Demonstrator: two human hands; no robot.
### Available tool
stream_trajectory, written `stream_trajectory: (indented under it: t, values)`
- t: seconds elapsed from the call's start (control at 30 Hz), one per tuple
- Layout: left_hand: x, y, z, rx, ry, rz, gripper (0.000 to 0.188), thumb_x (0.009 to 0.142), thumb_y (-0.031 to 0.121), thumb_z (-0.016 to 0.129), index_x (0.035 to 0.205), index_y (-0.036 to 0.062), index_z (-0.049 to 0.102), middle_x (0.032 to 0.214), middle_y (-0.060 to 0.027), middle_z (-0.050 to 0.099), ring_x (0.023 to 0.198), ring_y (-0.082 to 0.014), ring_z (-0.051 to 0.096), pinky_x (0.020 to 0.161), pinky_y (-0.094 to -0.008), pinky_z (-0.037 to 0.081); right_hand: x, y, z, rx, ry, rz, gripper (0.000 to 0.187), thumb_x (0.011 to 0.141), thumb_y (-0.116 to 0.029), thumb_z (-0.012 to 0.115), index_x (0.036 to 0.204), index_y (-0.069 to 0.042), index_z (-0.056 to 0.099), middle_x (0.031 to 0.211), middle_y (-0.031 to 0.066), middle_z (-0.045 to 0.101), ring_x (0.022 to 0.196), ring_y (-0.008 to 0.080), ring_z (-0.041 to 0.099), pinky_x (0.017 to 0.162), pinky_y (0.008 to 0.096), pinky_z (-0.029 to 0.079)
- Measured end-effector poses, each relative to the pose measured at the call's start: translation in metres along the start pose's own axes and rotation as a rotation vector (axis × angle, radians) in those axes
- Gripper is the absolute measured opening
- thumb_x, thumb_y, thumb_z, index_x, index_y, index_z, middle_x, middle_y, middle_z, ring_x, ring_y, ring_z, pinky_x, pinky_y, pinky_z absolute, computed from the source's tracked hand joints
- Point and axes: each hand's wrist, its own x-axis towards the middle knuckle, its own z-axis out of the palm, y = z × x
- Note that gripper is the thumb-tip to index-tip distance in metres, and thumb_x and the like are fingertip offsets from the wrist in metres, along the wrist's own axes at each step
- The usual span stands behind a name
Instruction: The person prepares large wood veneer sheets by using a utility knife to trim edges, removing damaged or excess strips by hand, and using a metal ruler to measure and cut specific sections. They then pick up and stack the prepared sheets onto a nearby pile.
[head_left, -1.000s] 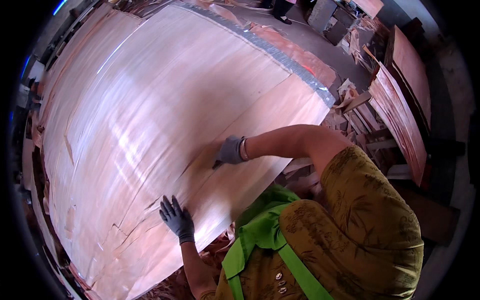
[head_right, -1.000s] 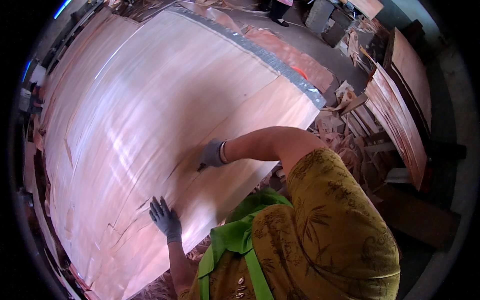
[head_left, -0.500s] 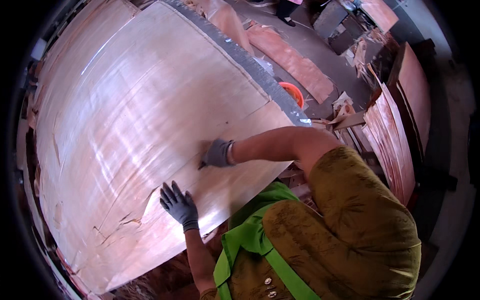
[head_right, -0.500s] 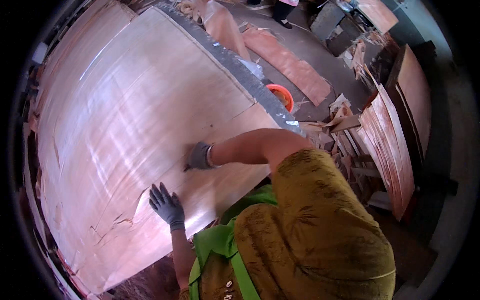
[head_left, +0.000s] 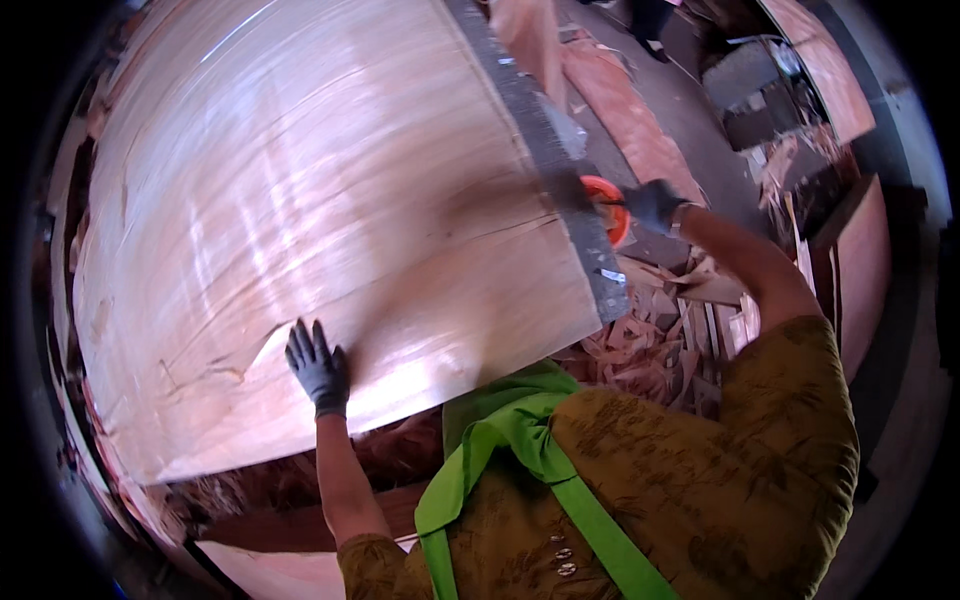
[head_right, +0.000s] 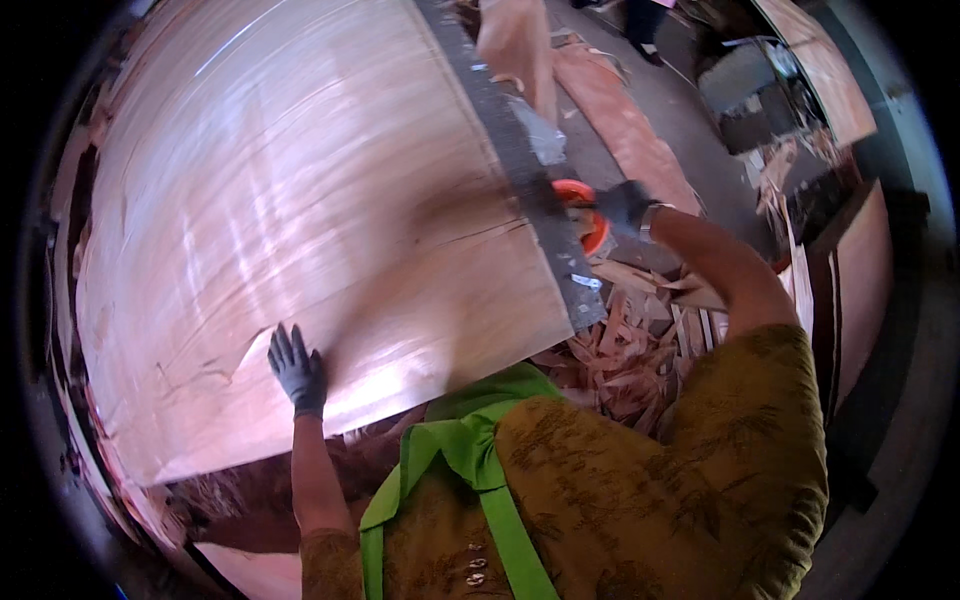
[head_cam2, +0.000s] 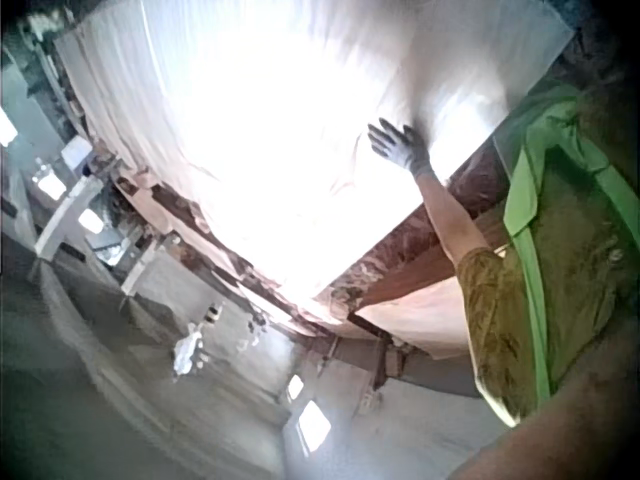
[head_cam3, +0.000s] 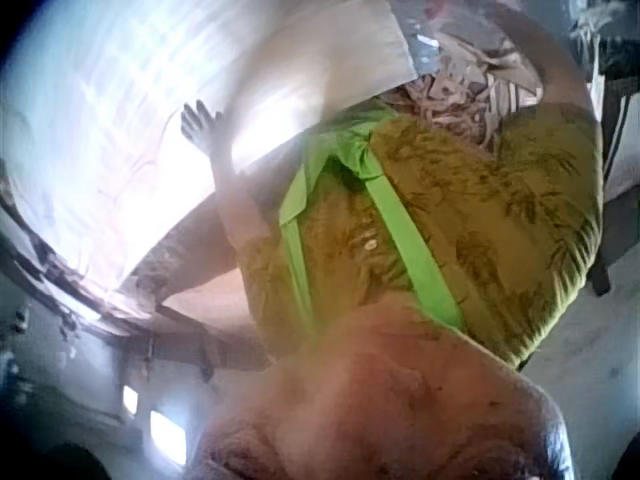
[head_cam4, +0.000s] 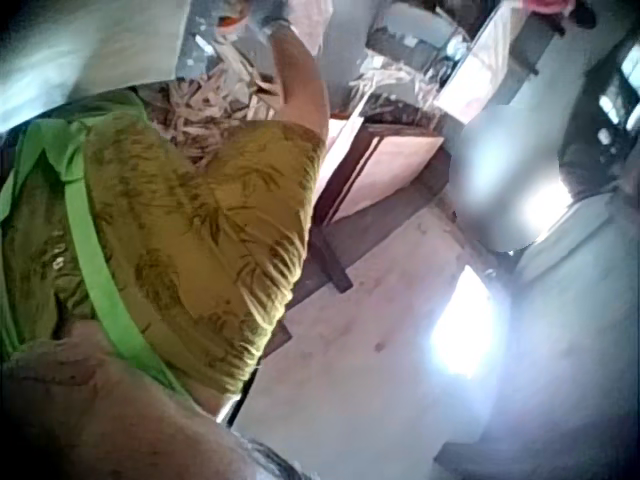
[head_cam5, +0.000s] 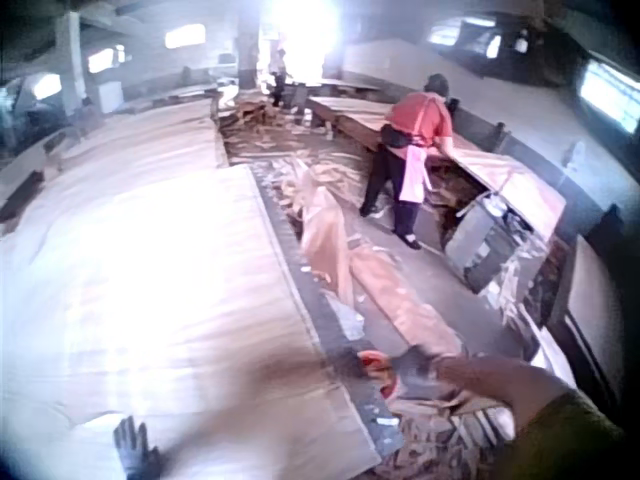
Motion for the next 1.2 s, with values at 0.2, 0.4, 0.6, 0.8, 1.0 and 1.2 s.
stream_trajectory:
  t: [0.2,0.4,0.6,0.8,1.0,1.2]
  values:
    - [-0.007,-0.014,-0.008,-0.126,0.054,0.007,0.066,0.077,0.027,0.061,0.138,0.0167,0.038,0.145,-0.0162,0.031,0.134,-0.0361,0.027,0.107,-0.0572,0.018,-0.027,-0.070,-0.023,0.238,0.444,-0.150,0.013,0.085,-0.018,0.052,0.078,-0.017,0.063,0.063,0.0078,0.052,0.059,0.0279,0.054,0.053,0.0407,0.042]
    - [-0.018,-0.015,-0.013,-0.123,0.087,-0.020,0.062,0.084,0.035,0.057,0.140,0.0180,0.037,0.148,-0.0162,0.027,0.134,-0.0361,0.027,0.109,-0.0535,0.018,0.003,-0.336,-0.053,0.501,0.661,-0.293,0.011,0.069,-0.013,0.065,0.080,-0.013,0.063,0.096,0.0125,0.058,0.088,0.0343,0.055,0.068,0.0439,0.047]
    - [-0.020,-0.105,-0.031,0.062,-0.079,-0.131,0.085,0.073,0.031,0.067,0.144,0.0128,0.025,0.148,-0.0144,0.026,0.137,-0.0307,0.023,0.110,-0.0526,0.016,0.034,-0.395,-0.020,0.415,0.834,-0.220,0.024,0.071,-0.019,0.066,0.089,-0.007,0.056,0.108,0.0140,0.057,0.099,0.0372,0.052,0.082,0.0462,0.045]
    - [-0.015,-0.182,-0.046,0.036,-0.160,-0.095,0.047,0.070,0.008,0.061,0.116,0.0210,0.061,0.107,-0.0062,0.057,0.113,-0.0240,0.048,0.109,-0.0532,0.018,0.036,-0.397,-0.014,0.385,0.844,-0.182,0.024,0.071,-0.019,0.064,0.090,-0.007,0.056,0.109,0.0151,0.057,0.100,0.0372,0.051,0.083,0.0463,0.044]
    - [-0.017,-0.201,-0.079,-0.020,0.305,-0.066,0.011,0.071,0.015,0.064,0.081,0.0186,0.064,0.111,-0.0027,0.061,0.092,-0.0265,0.055,0.073,-0.0440,0.043,0.036,-0.402,-0.017,0.362,0.859,-0.181,0.019,0.070,-0.014,0.061,0.087,-0.006,0.055,0.109,0.0167,0.057,0.100,0.0373,0.051,0.083,0.0463,0.044]
    - [-0.083,-0.299,-0.193,-0.476,0.908,-0.497,0.030,0.085,0.000,0.049,0.113,0.0045,0.061,0.099,-0.0115,0.067,0.085,-0.0230,0.064,0.076,-0.0332,0.051,0.034,-0.409,-0.025,0.388,0.851,-0.201,0.023,0.071,-0.015,0.063,0.090,-0.006,0.053,0.107,0.0168,0.055,0.097,0.0380,0.050,0.082,0.0462,0.042]
